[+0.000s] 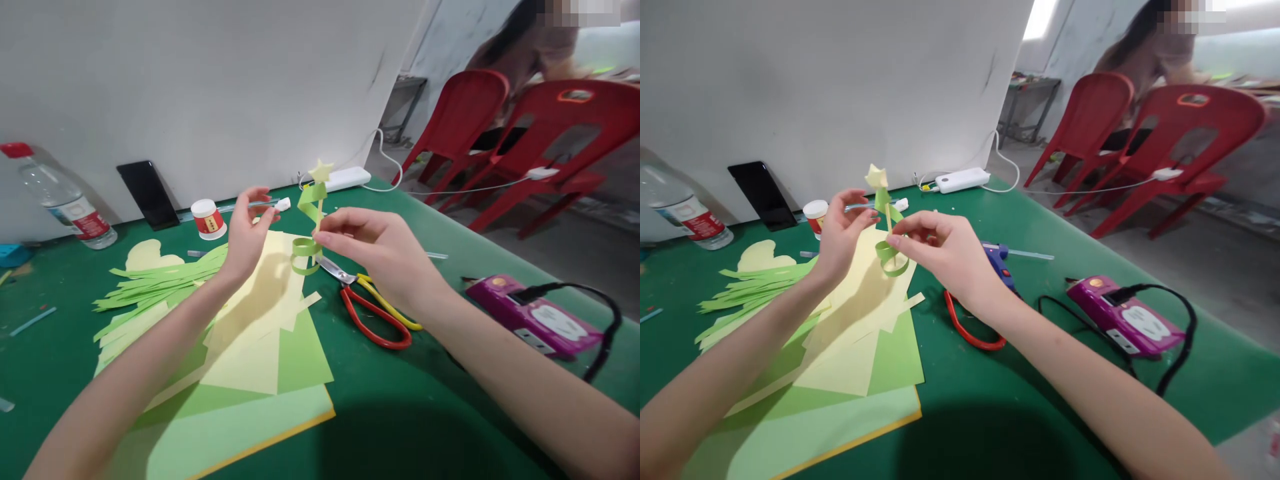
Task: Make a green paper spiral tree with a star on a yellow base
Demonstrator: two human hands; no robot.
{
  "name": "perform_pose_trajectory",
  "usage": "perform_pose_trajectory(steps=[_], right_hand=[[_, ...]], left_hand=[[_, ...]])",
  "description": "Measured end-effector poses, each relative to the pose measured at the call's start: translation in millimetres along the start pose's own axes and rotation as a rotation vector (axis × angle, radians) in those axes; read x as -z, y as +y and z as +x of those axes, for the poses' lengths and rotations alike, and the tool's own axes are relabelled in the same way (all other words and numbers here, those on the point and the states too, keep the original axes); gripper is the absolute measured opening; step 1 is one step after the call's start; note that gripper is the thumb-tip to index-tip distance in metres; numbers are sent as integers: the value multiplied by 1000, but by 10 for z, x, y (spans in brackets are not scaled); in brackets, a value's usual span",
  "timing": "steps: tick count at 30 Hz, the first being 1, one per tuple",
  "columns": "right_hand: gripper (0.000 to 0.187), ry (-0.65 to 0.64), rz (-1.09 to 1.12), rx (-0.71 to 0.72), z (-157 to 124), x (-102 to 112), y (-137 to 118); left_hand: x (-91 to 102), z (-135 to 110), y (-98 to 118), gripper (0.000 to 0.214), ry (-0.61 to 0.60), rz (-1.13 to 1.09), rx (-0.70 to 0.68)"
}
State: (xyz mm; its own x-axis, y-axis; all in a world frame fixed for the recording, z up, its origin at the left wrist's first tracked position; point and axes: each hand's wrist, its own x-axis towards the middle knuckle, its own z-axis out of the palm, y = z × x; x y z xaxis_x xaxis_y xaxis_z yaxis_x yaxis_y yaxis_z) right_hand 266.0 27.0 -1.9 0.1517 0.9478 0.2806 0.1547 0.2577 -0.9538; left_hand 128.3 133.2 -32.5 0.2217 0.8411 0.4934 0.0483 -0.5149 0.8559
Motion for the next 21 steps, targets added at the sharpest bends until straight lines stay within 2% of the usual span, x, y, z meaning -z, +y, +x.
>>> perform_pose_trajectory(steps=[4,6,8,10,18,21], right_hand=[[13,-63,-34,-13,-103,-100,25],[13,-129,-39,-13,-150,-146,39],[12,-177,-65,8,-187,-188,48],[11,-193,-115,34,-215,-227,51],[8,-192,-271,137,-275,-310,56],[6,-111,-267,187,-309,-290,43]], left_hand=[[241,-389,292,7,19,82,-84],[326,-554,418,9,-32,145,-96],[378,-683,509,10,-135,143,-32],[403,-771,558,8,-180,139,38],[415,-821,559,5,-166,12,189],[433,-800,573,5,-132,-10,183]])
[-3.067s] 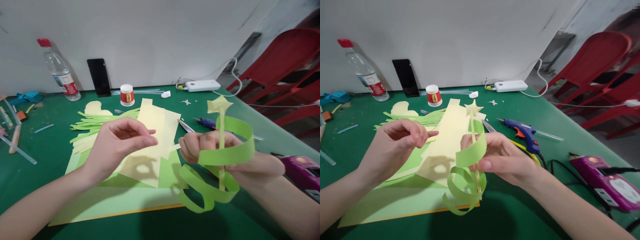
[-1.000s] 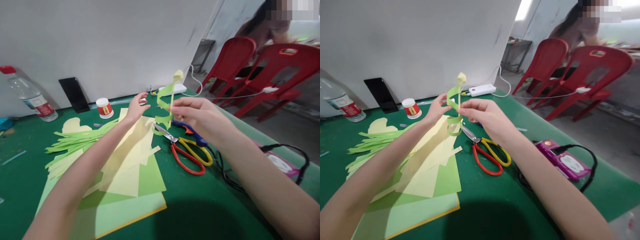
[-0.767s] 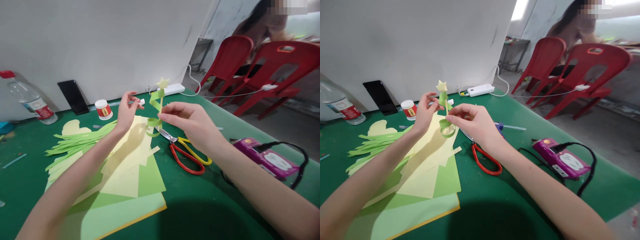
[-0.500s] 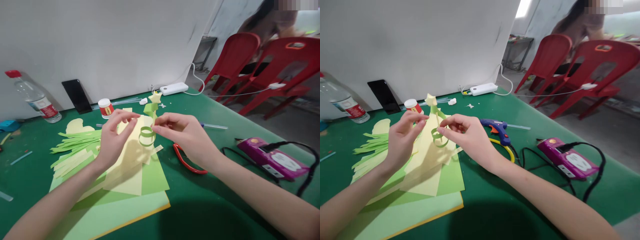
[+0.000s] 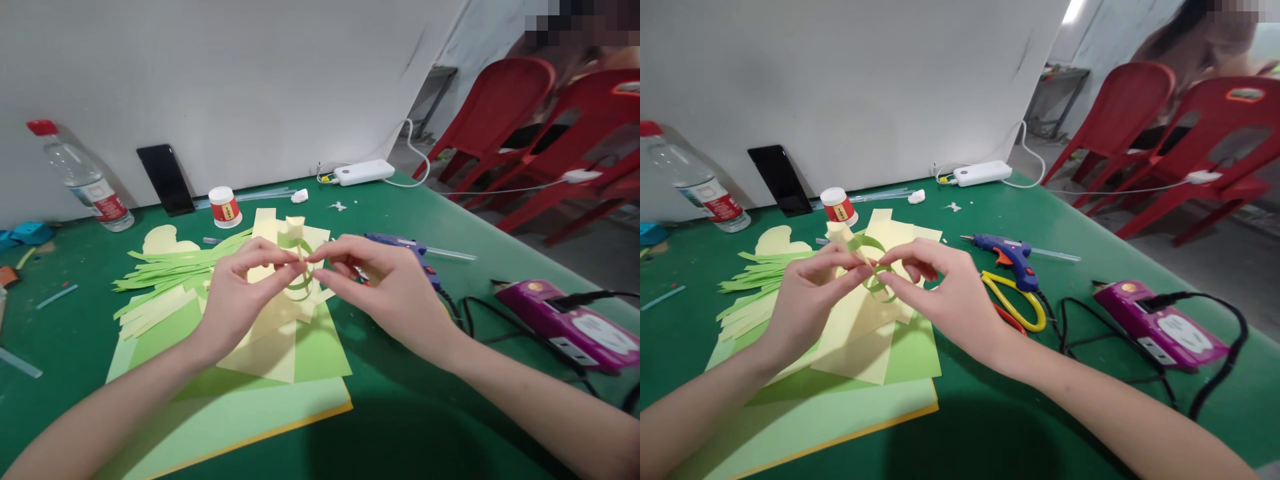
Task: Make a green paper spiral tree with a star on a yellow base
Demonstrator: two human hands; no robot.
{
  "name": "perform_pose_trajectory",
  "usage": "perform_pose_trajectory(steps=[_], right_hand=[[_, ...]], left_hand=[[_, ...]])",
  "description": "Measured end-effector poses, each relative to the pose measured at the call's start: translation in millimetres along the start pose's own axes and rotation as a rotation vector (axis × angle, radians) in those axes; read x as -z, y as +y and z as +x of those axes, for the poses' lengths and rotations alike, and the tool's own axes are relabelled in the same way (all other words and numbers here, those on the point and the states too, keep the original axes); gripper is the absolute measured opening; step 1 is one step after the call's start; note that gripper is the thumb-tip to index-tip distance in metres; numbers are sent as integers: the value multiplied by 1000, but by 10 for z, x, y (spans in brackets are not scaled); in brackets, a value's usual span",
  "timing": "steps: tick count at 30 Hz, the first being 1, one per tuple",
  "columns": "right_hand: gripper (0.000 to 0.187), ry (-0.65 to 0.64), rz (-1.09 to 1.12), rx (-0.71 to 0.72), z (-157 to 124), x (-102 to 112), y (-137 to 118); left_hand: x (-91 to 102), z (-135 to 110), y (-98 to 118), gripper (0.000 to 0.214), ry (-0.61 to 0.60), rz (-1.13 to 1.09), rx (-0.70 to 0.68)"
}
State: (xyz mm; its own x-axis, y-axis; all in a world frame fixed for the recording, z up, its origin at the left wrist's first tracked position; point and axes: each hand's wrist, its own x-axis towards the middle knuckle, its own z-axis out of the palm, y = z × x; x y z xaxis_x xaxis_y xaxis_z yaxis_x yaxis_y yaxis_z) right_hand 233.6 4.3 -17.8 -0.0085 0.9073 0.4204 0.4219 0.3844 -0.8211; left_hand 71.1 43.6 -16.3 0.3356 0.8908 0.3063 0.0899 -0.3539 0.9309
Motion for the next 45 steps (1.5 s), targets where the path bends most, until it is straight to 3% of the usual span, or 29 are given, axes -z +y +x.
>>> perform_pose_trajectory(steps=[4,10,16,21,28,34,45], right_hand=[[7,153,28,-3,-5,27,-3],[9,-178,105,-100,39,-36,12],[11,-140,172,-145,-3,-101,-3],[16,-54,233,-158,-22,-95,-1],[16,-116,290,-213,-43,-104,-1],[10,-145,313,-249,-66,-135,-35],[11,-149,291,-215,-70,-137,-24]], left_hand=[[46,19,23,3,60,29,-30],[66,17,20,5,71,-91,-4],[29,-13,12,3,19,-19,-3],[26,-20,28,6,25,137,-188],[28,-28,30,8,42,159,-335],[44,-12,-1,9,42,44,-293],[29,-7,-8,6,35,23,-220]])
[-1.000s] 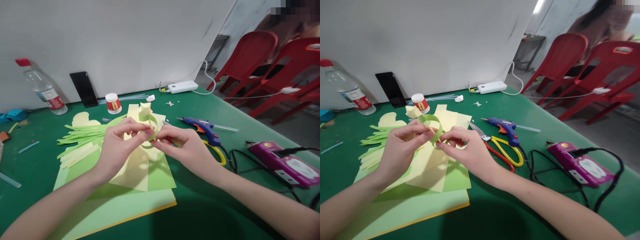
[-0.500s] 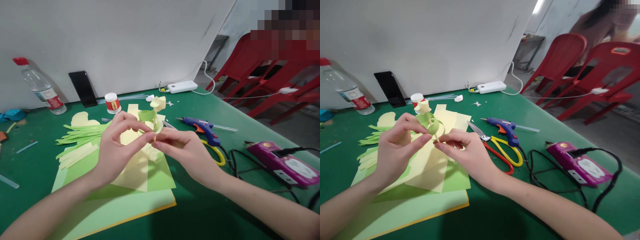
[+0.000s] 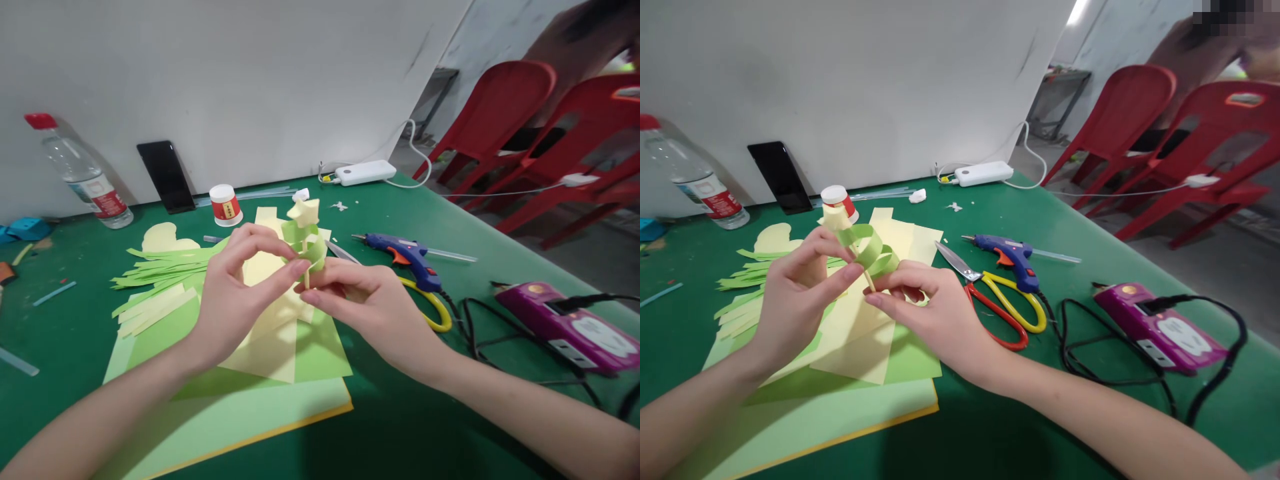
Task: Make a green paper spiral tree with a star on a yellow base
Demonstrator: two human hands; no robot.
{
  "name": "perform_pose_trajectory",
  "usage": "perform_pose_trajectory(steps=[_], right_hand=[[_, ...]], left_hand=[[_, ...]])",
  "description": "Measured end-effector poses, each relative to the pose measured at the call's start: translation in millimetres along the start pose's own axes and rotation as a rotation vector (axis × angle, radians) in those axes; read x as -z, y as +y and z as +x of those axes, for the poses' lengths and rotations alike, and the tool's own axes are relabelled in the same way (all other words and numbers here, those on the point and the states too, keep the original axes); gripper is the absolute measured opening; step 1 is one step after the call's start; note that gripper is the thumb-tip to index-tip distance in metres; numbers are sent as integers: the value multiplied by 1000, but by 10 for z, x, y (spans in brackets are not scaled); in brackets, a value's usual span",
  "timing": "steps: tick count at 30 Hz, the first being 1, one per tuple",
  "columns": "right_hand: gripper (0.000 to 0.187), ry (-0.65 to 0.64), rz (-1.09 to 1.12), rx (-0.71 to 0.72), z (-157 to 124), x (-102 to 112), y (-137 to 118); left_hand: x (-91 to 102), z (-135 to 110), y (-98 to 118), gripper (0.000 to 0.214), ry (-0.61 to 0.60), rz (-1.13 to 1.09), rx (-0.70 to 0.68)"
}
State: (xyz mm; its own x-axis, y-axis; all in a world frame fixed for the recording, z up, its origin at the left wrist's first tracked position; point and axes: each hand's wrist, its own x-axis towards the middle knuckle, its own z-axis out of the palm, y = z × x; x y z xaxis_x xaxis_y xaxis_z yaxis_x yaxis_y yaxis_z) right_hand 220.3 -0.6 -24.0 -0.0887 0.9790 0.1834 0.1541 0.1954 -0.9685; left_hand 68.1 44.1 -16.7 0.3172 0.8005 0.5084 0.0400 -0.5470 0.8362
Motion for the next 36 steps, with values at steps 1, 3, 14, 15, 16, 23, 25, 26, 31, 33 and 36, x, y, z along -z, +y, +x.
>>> perform_pose_trajectory(steps=[1,3,14,15,16,23,25,26,31,33,36], right_hand=[[11,2,-2,4,0,0,0],[12,3,-9,-1,-4,1,-3],[14,22,-65,-21,-21,11,-35],[14,29,-61,-28,-20,13,-35],[14,34,-55,-34,-19,15,-35],[15,24,-54,-62,-2,-23,-1],[14,23,-53,-82,-29,4,27],[16,20,-60,-103,-50,45,48],[25,216,-421,-235,-153,612,238],[17,323,-679,-251,-166,912,348],[18,425,-802,-304,-171,1245,528]], left_hand=[[0,-1,0,5,-3,1,6],[1,-4,1,4,-10,0,28],[-15,-15,11,5,-40,6,104],[-17,-16,11,7,-49,11,115],[-18,-15,10,8,-59,14,127],[-31,1,-61,7,-100,-51,184],[-23,-3,-82,5,-79,-46,193],[-14,-11,-91,5,-61,-36,200],[60,-132,-179,3,-73,8,284],[75,-210,-247,3,-115,18,347],[64,-314,-369,7,-138,18,434]])
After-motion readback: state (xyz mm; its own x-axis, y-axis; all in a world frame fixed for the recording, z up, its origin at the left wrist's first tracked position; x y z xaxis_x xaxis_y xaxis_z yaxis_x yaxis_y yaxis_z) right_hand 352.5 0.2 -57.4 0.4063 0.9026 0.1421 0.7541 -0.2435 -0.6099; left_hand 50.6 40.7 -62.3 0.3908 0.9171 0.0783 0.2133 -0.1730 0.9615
